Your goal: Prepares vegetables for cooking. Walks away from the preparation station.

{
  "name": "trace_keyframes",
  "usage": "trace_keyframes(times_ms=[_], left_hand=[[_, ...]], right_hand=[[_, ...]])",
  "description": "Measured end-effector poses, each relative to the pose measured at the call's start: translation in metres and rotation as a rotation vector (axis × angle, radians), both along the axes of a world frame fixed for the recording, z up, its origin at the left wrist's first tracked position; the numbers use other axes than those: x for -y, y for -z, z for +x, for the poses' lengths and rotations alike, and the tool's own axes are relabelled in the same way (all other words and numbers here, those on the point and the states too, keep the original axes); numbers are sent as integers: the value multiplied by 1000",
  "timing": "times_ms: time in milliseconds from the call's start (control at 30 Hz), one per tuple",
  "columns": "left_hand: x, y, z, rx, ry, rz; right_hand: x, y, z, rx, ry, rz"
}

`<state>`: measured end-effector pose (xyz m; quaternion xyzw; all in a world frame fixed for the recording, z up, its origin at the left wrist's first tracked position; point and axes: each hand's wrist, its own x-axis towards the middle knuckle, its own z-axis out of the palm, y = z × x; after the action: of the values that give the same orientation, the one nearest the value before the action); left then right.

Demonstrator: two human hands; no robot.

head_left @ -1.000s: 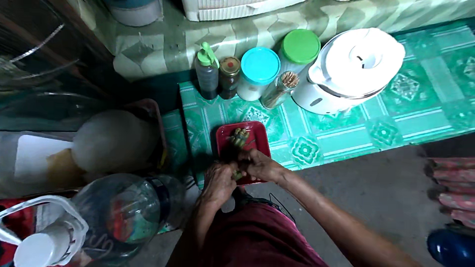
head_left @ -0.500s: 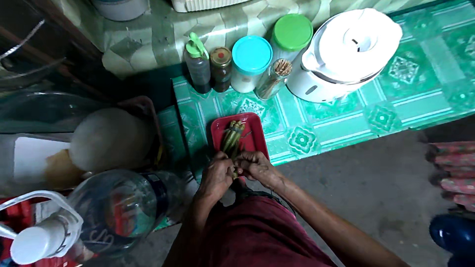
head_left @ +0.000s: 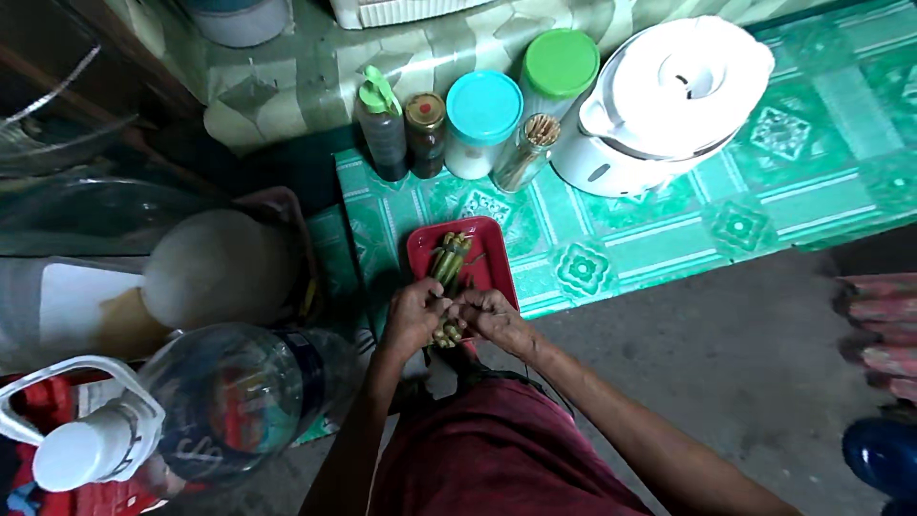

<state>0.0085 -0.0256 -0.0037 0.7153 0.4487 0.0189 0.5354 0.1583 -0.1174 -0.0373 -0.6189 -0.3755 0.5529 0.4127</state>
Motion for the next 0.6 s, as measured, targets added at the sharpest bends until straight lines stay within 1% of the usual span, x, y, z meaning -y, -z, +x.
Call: trace_keyframes(times_ms=[33,100,200,267,333,533,600], left_hand=[[3,7,-8,64,-41,-33],[5,15,-17,110,-82,-69],[4,18,-20,121,-11,2],[5,20,-19,131,47,59],[7,21,-17,143,60,94],[17,44,-10,269,-25,303],[19,45,-7,288,-16,335]], right_hand=[[-1,-1,1,-72,33,-68],[-4,1,3,-197,100,-177],[-9,17,6,-317,144,-220],[-13,16,8,-320,136,-252],[-17,13,9,-307,103,-285],[-27,8,20,-249,-13,-373],[-29,6,22,-242,-35,-410]])
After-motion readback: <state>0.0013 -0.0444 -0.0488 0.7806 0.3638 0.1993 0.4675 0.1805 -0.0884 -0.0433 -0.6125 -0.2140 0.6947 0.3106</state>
